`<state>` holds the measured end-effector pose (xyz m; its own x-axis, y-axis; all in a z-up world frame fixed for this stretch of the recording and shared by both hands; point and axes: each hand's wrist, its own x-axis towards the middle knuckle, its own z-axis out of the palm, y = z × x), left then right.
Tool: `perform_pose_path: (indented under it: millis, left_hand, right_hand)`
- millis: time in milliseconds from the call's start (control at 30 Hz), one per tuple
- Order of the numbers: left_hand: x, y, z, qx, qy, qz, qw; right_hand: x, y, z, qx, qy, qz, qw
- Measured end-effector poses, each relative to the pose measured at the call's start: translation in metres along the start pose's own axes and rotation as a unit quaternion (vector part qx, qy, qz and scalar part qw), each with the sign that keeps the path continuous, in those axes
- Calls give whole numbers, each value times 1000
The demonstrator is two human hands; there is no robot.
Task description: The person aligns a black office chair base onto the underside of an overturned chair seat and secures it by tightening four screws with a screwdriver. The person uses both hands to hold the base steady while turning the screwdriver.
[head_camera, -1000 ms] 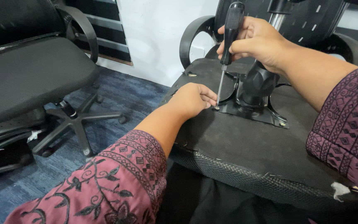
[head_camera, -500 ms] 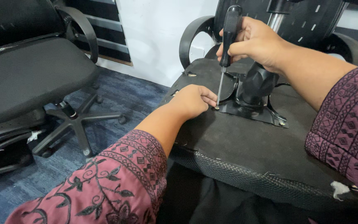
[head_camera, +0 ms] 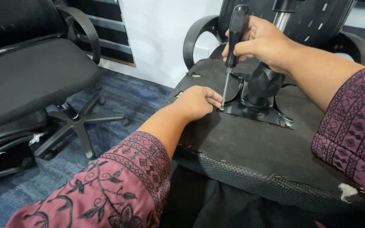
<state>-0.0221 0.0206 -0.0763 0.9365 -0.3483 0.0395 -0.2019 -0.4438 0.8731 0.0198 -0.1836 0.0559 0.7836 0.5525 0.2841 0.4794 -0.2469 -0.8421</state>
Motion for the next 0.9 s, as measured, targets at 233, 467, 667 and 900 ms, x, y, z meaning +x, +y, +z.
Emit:
perform_pose_path:
  millis: [233, 467, 667, 900]
  left_hand:
    - [-5, 7, -2, 11, -1, 12, 1000]
    - [-18, 42, -7, -11, 193, 83, 978]
    - [-10, 69, -15, -108, 286, 176, 936]
    - [-6, 70, -12, -153, 231, 216, 936]
  right_hand:
    - [1, 3, 0, -10, -3, -3, 1000]
    - [3, 2, 0, -25, -23, 2, 999]
    - [1, 0, 0, -22, -22, -2, 1000]
    - [0, -1, 4, -47, -20, -12, 999]
